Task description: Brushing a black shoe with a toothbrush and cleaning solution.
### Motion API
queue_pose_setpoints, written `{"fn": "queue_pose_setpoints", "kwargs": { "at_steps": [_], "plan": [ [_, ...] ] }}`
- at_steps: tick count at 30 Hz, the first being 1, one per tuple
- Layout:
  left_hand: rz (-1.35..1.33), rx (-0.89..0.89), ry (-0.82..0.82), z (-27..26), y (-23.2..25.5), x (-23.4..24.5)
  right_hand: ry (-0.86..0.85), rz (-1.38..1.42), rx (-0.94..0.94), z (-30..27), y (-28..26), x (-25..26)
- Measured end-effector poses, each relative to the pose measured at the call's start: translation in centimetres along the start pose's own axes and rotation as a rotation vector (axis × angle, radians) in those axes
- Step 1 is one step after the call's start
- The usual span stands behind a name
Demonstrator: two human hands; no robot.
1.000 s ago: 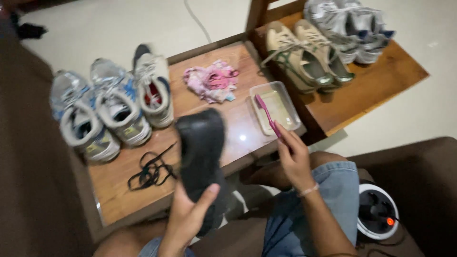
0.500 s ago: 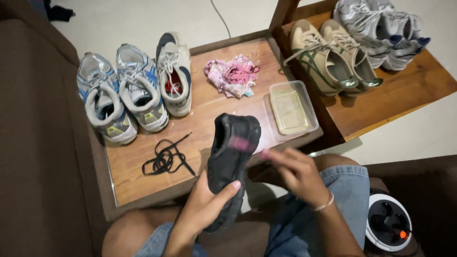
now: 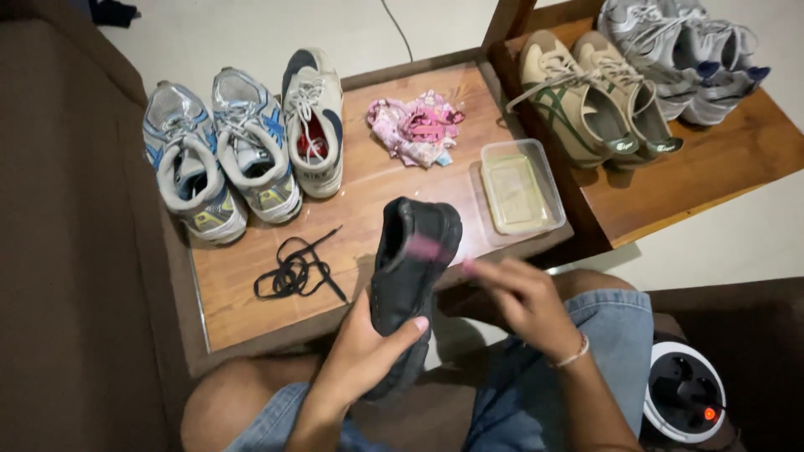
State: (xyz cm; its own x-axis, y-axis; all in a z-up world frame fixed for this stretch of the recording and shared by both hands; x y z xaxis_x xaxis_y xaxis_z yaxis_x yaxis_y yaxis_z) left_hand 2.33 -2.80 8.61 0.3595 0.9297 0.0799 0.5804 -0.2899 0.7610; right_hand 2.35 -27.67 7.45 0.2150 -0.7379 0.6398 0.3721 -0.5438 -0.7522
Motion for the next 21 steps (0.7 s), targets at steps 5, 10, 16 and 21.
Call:
{"fn": "queue_pose_setpoints", "kwargs": {
  "at_steps": [5, 10, 16, 21],
  "plan": [
    [-0.105, -0.042, 0.003, -0.2, 0.3, -0.1, -0.03, 0.077, 0.009, 0.5, -0.9, 0.3],
    [-0.341, -0.123, -0.039, 0.7, -1.3, -0.6, 0.147, -0.004, -0.008, 0.1, 0.0, 0.2],
    [-0.314, -0.108, -0.051, -0.1, 0.0, 0.4, 0.115, -0.02, -0.001, -0.3, 0.6, -0.2],
    [-0.311, -0.103, -0.061, -0.1, -0.1, 0.3, -0.026, 0.035, 0.015, -0.3, 0.0, 0.3]
  ]
}}
Point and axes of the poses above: each hand's wrist, its own z-axis towards the middle knuckle, its own x-axis out of the back of the hand, y = z × x, the point moved 4 cm from there along z, towards the middle knuckle, and after that the axes turned 5 degrees about -y, right-handed, at the moved point
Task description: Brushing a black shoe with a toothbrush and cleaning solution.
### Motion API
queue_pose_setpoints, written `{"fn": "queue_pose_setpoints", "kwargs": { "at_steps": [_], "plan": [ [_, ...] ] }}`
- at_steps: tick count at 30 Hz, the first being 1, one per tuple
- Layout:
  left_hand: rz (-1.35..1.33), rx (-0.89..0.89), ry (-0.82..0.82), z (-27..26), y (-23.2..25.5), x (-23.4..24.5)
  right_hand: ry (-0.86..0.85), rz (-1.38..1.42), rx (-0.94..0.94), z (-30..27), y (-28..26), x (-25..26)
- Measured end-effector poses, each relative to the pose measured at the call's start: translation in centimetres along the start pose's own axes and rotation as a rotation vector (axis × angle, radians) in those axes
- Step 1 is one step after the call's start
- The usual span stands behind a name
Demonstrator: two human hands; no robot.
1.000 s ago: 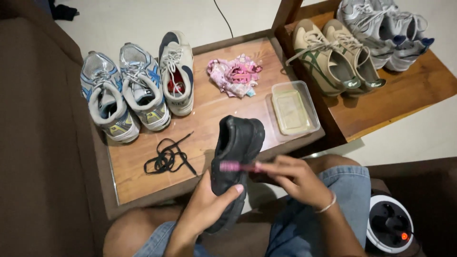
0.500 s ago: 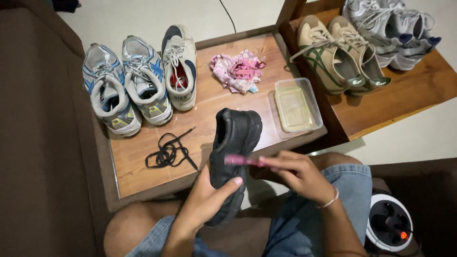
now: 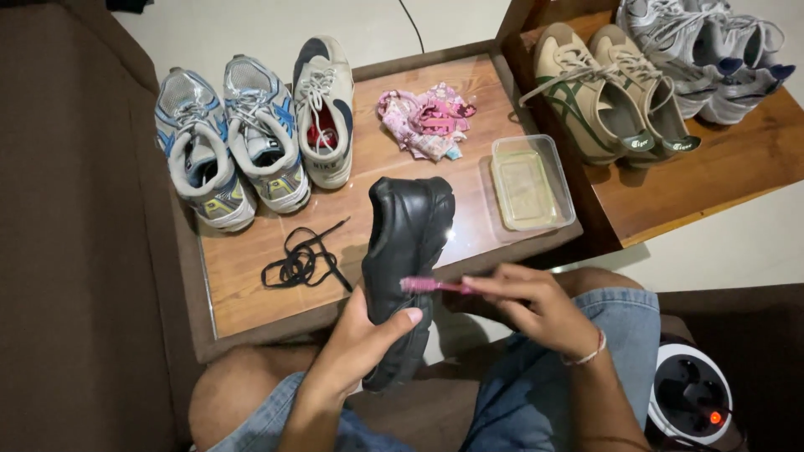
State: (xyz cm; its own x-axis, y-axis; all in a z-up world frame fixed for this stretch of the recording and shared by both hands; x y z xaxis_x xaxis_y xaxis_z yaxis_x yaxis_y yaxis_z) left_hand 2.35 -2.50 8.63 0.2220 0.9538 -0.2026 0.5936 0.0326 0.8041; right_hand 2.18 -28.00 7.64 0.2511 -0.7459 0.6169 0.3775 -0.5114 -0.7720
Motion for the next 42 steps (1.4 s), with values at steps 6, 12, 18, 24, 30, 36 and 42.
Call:
{"fn": "queue_pose_setpoints", "kwargs": {
  "at_steps": [6, 12, 18, 24, 30, 36, 42],
  "plan": [
    [-0.06, -0.008, 0.014, 0.2, -1.0, -0.1, -0.021, 0.021, -0.002, 0.2, -0.6, -0.2],
    [-0.223, 0.066, 0.05, 0.3, -1.4, 0.3, -0.041, 0.116, 0.054, 0.6, -2.1, -1.3],
    [-0.57, 0.092, -0.086, -0.1, -0.8, 0.3, -0.122, 0.202, 0.085, 0.6, -2.9, -1.9],
    [-0.4, -0.153, 0.017, 0.3, 0.3, 1.8, -0.154, 0.25, 0.118, 0.5, -3.3, -1.9],
    [-0.235, -0.256, -0.103, 0.2, 0.2, 1.9, -0.148, 0.243, 0.117, 0.2, -3.0, -1.8],
    [-0.197, -0.047, 0.009, 1.1, -1.7, 1.2, -0.119, 0.221, 0.123, 0.0, -2.6, -2.0],
    [0.095, -0.1, 0.092, 2.0, -2.7, 2.0, 0.05, 0.079, 0.043, 0.3, -2.2, -1.5]
  ]
}}
Point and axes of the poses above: each hand's wrist, its own z-axis towards the middle knuckle, its own x-axis out of the back of the hand, y = z × x, the point moved 4 cm from there along z, towards the middle knuckle, and after that the axes turned 5 degrees about -y, right-handed, at the moved point
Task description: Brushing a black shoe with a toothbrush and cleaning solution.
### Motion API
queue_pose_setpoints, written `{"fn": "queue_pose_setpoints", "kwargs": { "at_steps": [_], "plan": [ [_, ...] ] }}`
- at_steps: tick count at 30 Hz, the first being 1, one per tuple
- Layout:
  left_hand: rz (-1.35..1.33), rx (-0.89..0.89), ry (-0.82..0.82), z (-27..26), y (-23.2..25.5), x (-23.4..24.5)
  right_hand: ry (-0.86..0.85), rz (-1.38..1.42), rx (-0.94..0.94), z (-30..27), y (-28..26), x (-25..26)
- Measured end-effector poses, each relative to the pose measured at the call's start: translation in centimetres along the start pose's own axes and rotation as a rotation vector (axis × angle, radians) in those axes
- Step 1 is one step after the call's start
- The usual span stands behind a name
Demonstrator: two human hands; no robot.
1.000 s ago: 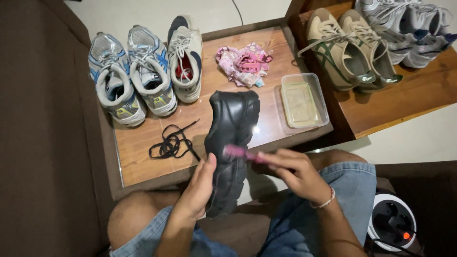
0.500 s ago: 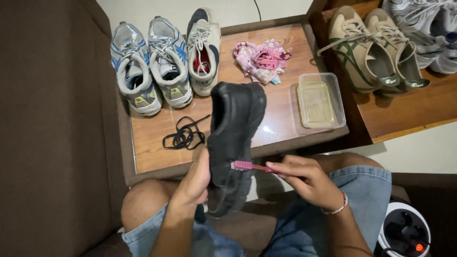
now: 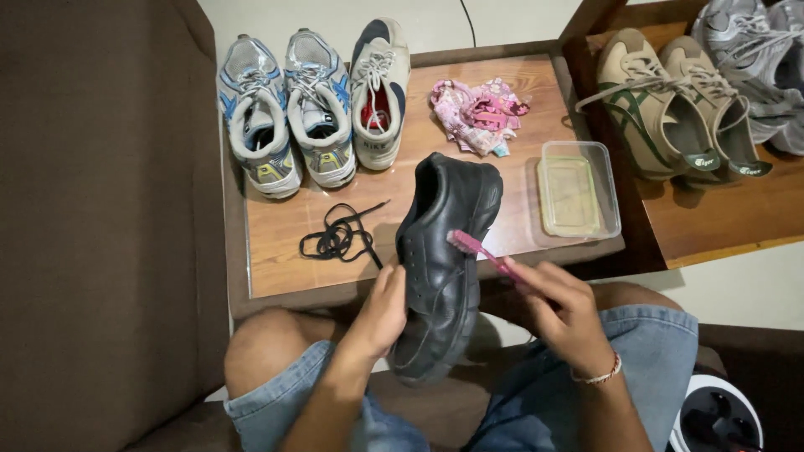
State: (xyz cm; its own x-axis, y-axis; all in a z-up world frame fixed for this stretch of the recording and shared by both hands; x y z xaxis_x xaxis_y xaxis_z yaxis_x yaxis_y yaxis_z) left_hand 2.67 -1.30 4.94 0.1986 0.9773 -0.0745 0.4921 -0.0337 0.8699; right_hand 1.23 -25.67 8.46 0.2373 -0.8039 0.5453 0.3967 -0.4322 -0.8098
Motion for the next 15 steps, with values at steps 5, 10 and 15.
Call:
{"fn": "queue_pose_setpoints", "kwargs": {
  "at_steps": [5, 10, 15],
  "plan": [
    [0.017, 0.168, 0.092, -0.6, 0.0, 0.5, -0.231, 0.169, 0.05, -0.3, -0.7, 0.2],
    [-0.117, 0.162, 0.063, -1.2, 1.7, -0.2, -0.091, 0.038, 0.006, 0.0, -0.7, 0.9],
    [-0.044, 0.156, 0.035, -1.8, 2.9, -0.3, -0.035, -0.011, -0.017, -0.2, -0.5, 0.8]
  ]
}}
Point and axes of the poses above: each hand's wrist, its own z-axis towards the middle knuckle, its own x-axis out of the back of the hand, y = z × x, the point moved 4 cm from there along z, towards the middle knuckle, and after that the axes turned 5 degrees about -y, right-handed, at the moved point
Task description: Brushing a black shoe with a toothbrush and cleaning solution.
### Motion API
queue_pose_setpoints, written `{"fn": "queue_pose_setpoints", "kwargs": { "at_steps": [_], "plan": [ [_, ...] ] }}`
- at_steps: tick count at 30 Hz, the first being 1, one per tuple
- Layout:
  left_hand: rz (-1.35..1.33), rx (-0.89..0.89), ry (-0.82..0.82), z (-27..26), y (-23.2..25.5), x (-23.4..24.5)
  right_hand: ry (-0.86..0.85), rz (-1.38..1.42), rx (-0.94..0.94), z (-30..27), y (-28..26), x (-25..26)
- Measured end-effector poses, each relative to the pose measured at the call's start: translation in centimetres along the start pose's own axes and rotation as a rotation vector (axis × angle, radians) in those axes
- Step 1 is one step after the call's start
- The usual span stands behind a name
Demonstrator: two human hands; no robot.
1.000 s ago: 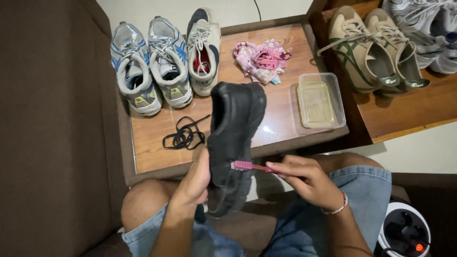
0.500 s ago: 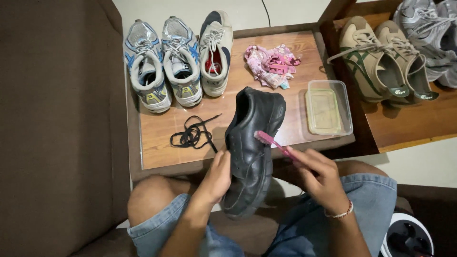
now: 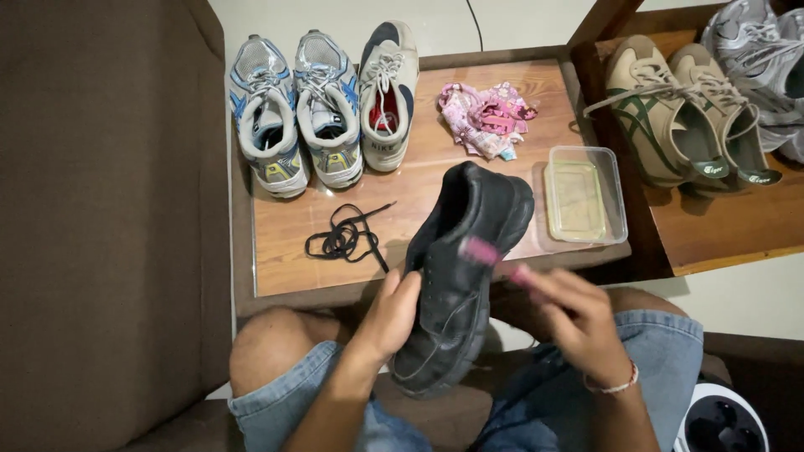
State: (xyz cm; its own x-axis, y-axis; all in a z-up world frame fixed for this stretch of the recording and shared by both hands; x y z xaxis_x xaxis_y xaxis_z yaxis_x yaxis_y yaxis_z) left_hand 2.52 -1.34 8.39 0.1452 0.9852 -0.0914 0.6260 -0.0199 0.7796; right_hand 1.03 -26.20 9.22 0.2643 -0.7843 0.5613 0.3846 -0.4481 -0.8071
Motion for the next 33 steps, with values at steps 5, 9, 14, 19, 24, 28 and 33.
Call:
{"fn": "queue_pose_setpoints", "kwargs": {
  "at_steps": [5, 9, 14, 19, 24, 28, 33],
  "plan": [
    [-0.045, -0.047, -0.011, 0.3, 0.0, -0.1, -0.22, 0.063, 0.057, -0.1, -0.2, 0.2],
    [-0.045, 0.062, 0.063, 0.8, -1.2, 0.2, -0.003, -0.018, -0.012, 0.0, 0.2, 0.1],
    [-0.033, 0.021, 0.026, 0.2, 0.0, 0.0, -0.224, 0.141, 0.092, 0.2, -0.7, -0.2],
    [-0.101, -0.005, 0.03, 0.3, -0.5, -0.3, -0.079, 0.039, -0.002, 0.0, 0.6, 0.6],
    [-0.35, -0.096, -0.144, 0.9, -0.8, -1.3, -0.061, 0.055, -0.008, -0.1, 0.7, 0.6],
    [-0.411, -0.086, -0.186, 0.6, -0.4, -1.6, -0.024, 0.028, -0.007, -0.2, 1.0, 0.5],
    [-0.294, -0.048, -0.146, -0.2, 0.9, -1.2, -0.143, 0.084, -0.007, 0.3, -0.6, 0.6]
  ]
}}
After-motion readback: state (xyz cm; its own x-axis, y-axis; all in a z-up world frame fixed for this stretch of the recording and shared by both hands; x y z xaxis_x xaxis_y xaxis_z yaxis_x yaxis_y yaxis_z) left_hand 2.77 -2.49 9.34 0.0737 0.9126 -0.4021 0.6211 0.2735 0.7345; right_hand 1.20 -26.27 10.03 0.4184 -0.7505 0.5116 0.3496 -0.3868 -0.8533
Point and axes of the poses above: each hand's wrist, its own z-axis towards the middle knuckle, its own x-axis out of the back of the hand, y = z × x, the point moved 4 cm from there along z, towards the middle knuckle, and after that the axes turned 5 degrees about -y, right-handed, at the moved point
